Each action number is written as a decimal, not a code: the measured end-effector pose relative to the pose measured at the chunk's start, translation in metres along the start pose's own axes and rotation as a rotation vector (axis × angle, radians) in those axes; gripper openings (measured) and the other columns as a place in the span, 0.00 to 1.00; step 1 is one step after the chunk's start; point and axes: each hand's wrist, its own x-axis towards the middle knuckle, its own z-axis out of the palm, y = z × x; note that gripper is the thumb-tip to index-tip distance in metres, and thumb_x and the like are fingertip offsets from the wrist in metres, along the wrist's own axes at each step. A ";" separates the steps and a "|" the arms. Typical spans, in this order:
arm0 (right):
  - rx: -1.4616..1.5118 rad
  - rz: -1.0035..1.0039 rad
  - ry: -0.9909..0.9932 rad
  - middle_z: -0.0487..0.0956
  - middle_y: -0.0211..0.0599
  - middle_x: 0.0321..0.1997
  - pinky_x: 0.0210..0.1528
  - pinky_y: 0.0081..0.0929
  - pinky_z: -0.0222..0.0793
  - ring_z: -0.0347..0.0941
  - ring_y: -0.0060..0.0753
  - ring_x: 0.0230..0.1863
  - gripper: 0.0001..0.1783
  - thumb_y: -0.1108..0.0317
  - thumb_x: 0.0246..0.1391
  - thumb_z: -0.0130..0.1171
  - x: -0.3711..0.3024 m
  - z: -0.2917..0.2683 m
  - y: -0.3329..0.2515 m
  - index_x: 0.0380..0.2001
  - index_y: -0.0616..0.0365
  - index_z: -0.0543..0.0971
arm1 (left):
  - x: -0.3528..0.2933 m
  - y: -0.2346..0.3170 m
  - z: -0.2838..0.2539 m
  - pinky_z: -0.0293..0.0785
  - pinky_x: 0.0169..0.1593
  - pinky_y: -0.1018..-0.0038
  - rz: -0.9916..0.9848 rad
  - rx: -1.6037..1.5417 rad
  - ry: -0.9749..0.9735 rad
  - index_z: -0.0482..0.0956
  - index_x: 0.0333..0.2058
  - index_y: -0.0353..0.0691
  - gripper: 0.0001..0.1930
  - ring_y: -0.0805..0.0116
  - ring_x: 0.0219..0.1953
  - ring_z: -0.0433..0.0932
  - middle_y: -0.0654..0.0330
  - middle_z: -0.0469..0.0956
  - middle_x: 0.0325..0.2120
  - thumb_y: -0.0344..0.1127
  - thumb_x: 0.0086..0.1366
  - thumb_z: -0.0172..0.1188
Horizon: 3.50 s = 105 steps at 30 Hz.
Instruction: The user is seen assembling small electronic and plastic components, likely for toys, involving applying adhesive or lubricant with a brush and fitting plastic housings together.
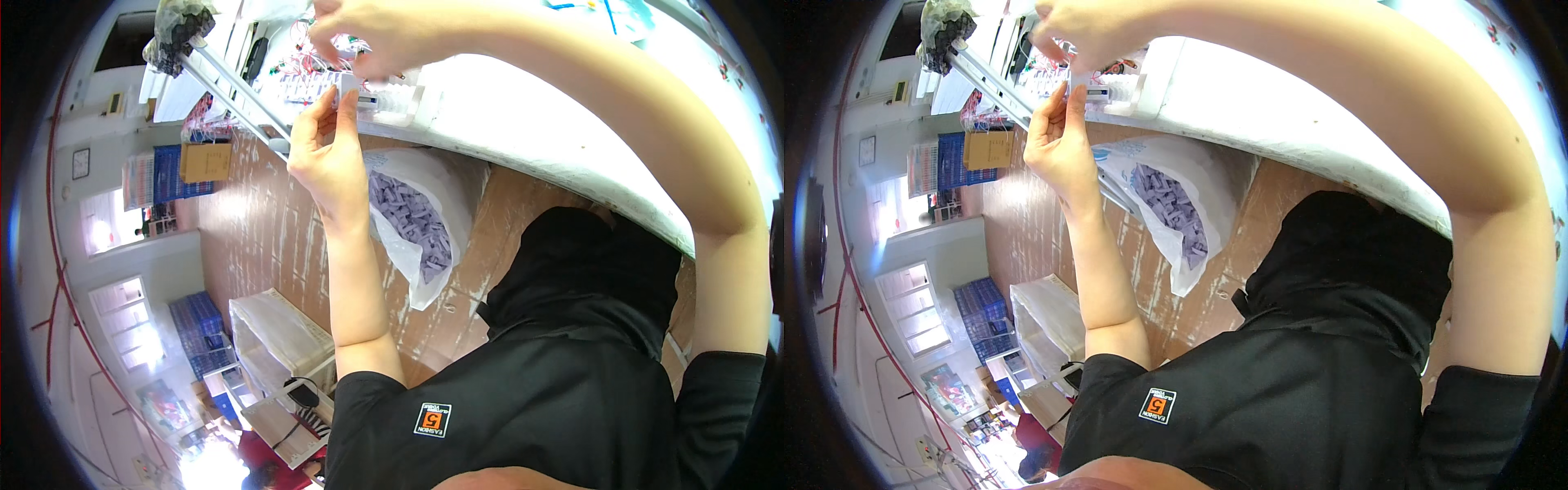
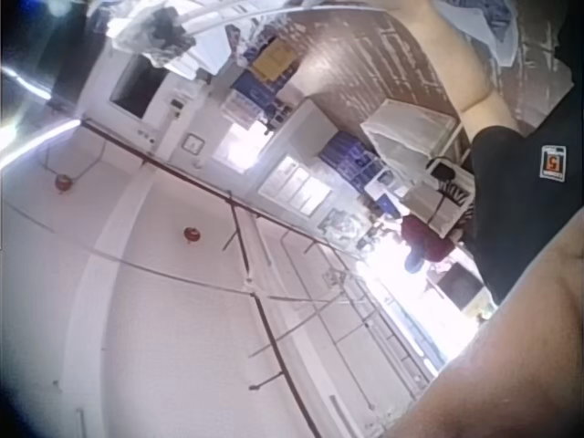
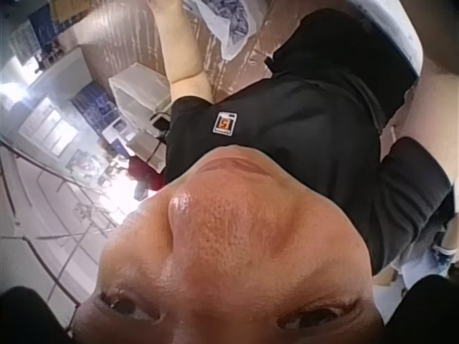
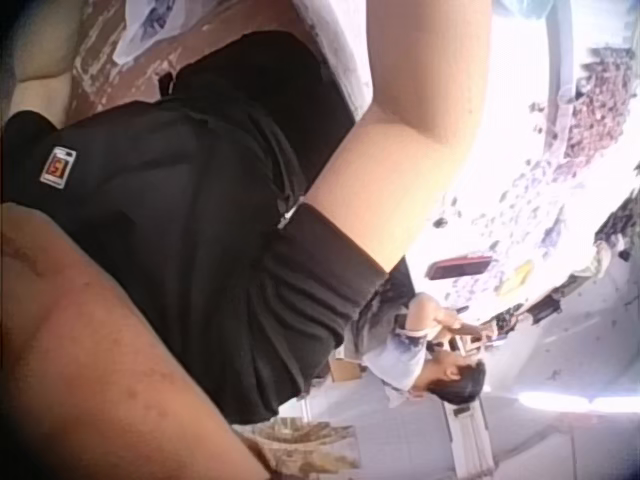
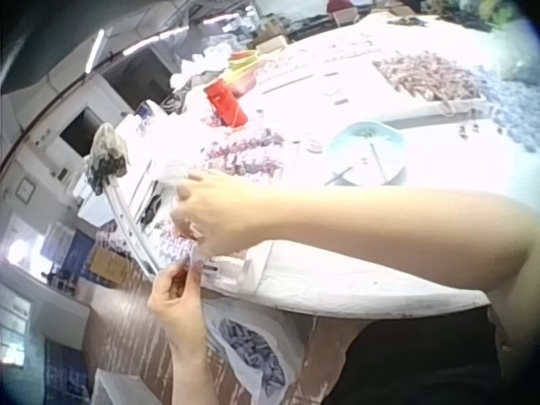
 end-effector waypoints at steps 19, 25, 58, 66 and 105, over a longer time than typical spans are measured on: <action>-0.558 -0.234 0.112 0.82 0.32 0.37 0.54 0.38 0.66 0.73 0.38 0.51 0.09 0.60 0.44 0.62 0.026 0.033 0.029 0.22 0.50 0.87 | 0.001 0.006 0.004 0.77 0.40 0.77 0.231 0.213 -0.013 0.86 0.43 0.35 0.10 0.75 0.33 0.81 0.59 0.85 0.35 0.27 0.62 0.71; -0.611 -0.213 -0.011 0.83 0.28 0.34 0.53 0.37 0.67 0.74 0.36 0.50 0.08 0.61 0.44 0.62 0.034 0.037 0.026 0.22 0.49 0.87 | 0.001 0.006 0.004 0.79 0.39 0.72 0.325 0.317 -0.028 0.86 0.42 0.35 0.11 0.66 0.32 0.82 0.55 0.84 0.33 0.26 0.60 0.71; -0.729 -0.158 -0.058 0.85 0.22 0.35 0.57 0.38 0.63 0.73 0.30 0.50 0.09 0.58 0.49 0.62 0.033 0.040 0.015 0.26 0.45 0.88 | 0.010 0.028 -0.001 0.79 0.35 0.67 0.196 0.335 -0.181 0.86 0.41 0.34 0.08 0.57 0.29 0.83 0.50 0.82 0.31 0.29 0.63 0.68; -0.780 -0.181 -0.105 0.85 0.22 0.35 0.59 0.40 0.62 0.74 0.30 0.52 0.09 0.59 0.51 0.62 0.028 0.031 0.005 0.28 0.45 0.88 | 0.008 0.022 0.003 0.79 0.37 0.64 0.271 0.461 -0.230 0.85 0.42 0.34 0.10 0.53 0.30 0.83 0.49 0.82 0.32 0.30 0.63 0.67; -0.071 0.260 -0.384 0.77 0.43 0.48 0.61 0.46 0.68 0.73 0.49 0.54 0.17 0.74 0.41 0.69 -0.206 -0.153 -0.157 0.39 0.59 0.81 | -0.006 0.033 -0.004 0.77 0.35 0.76 0.065 0.282 -0.075 0.83 0.51 0.39 0.18 0.75 0.30 0.78 0.58 0.83 0.36 0.30 0.61 0.71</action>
